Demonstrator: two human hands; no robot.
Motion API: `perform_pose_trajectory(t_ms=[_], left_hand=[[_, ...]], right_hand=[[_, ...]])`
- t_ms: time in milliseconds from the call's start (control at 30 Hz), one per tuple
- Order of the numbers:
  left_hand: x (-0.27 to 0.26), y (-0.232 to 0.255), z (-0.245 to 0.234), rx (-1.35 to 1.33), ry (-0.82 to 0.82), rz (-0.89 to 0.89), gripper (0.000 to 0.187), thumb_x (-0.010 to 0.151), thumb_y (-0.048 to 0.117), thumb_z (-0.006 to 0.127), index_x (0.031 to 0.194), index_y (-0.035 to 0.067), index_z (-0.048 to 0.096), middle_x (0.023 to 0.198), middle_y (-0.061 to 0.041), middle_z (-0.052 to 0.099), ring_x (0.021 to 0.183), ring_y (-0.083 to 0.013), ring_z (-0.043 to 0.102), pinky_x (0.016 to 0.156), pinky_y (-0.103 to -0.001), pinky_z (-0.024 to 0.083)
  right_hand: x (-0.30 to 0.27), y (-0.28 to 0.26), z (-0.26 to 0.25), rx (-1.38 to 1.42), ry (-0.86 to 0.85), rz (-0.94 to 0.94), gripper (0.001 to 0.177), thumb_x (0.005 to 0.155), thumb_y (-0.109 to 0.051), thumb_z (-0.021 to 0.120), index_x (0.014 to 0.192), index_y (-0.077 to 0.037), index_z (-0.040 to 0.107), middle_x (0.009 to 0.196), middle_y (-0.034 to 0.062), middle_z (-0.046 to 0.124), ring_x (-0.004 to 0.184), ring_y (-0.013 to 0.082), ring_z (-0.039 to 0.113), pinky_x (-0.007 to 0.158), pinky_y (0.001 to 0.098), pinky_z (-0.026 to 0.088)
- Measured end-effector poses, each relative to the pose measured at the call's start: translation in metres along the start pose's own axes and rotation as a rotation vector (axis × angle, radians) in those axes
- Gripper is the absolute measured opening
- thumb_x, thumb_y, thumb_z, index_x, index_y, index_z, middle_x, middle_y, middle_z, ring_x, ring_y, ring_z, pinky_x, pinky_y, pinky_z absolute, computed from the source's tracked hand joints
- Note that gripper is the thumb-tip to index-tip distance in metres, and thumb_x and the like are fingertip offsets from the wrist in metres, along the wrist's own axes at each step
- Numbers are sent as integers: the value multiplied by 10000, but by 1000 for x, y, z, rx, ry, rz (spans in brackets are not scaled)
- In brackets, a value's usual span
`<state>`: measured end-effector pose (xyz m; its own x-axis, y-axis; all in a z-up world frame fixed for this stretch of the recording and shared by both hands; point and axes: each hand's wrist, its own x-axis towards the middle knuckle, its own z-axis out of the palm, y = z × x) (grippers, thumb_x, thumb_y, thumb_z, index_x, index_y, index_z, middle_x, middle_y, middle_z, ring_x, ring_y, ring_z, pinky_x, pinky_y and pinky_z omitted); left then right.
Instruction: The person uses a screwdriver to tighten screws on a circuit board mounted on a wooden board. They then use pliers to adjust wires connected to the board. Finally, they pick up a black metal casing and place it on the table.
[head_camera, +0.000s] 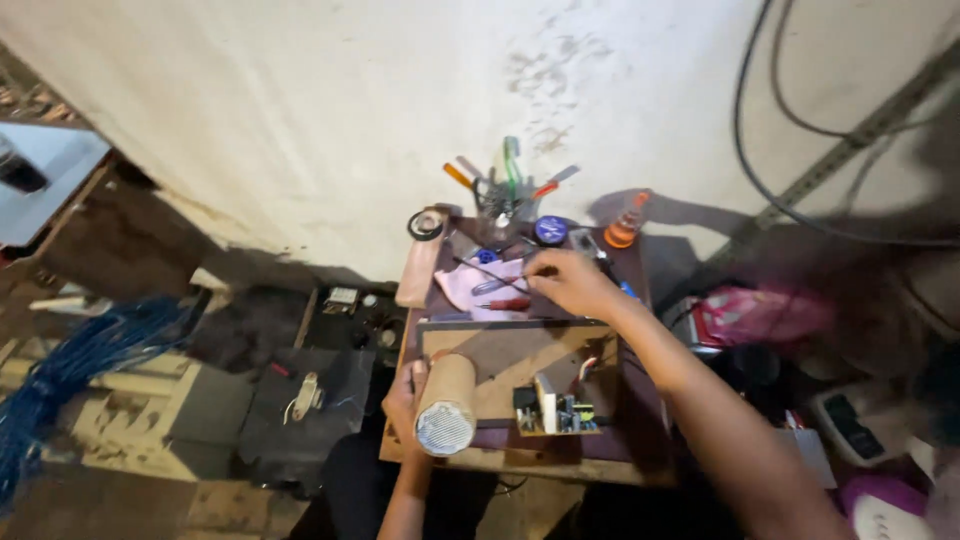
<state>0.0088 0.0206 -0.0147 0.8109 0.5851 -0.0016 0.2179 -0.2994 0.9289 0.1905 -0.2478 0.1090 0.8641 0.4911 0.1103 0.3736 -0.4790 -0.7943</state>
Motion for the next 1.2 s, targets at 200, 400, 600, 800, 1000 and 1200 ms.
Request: perform_pose_trajectory(t_ms=[200, 400, 600, 800, 1000, 1200], left_hand=[[-10, 23, -6, -101, -14, 144, 453, 1050, 407, 490, 798, 78, 674, 663, -11, 572, 684, -96, 500, 605, -314, 383], [-12, 29, -8, -100, -25, 152, 473, 1062, 386, 517, 691, 93, 524, 611, 10, 413, 657, -84, 367, 602, -310, 310], [15, -29, 12, 12, -65, -153, 316, 1044, 469, 581, 1061, 208, 760, 995, -131, 760, 1022, -372, 686, 919, -473, 553], [48, -86, 38, 13, -81, -328, 314, 1005, 504, 574, 1186, 297, 725, 1144, -42, 743, 1137, -288, 667, 1009, -406, 542], [35, -72, 58, -193, -54, -256, 313, 983, 342, 611, 1279, 257, 668, 1243, -57, 695, 1218, -241, 622, 1067, -382, 502], [5, -57, 87, -412, 8, -174, 414, 961, 179, 647, 1372, 218, 612, 1343, -72, 648, 1299, -193, 577, 1126, -358, 461]], right_hand=[[-153, 22, -18, 78, 570, 77, 166, 976, -110, 643, 1075, -44, 759, 1041, 75, 725, 940, 146, 695, 836, 234, 515], [-241, 67, 27, 109, 675, 495, 250, 985, -218, 625, 1121, -95, 795, 1105, 55, 776, 1046, 175, 693, 947, 293, 500], [-237, 62, 52, 319, 468, 599, 393, 1031, -270, 623, 1381, -110, 701, 1330, 268, 686, 1327, 386, 581, 1145, 495, 416], [-237, 89, 60, 596, 663, 541, 318, 977, -137, 695, 1291, -92, 725, 890, 119, 709, 579, 204, 617, 428, 303, 491], [-238, -38, 23, 586, 802, 305, 270, 988, -113, 651, 1226, -8, 725, 844, 82, 681, 763, 146, 617, 689, 290, 549], [-241, -112, 4, 460, 937, 237, 215, 957, -52, 642, 1134, 34, 729, 774, 117, 686, 694, 121, 611, 601, 295, 536]])
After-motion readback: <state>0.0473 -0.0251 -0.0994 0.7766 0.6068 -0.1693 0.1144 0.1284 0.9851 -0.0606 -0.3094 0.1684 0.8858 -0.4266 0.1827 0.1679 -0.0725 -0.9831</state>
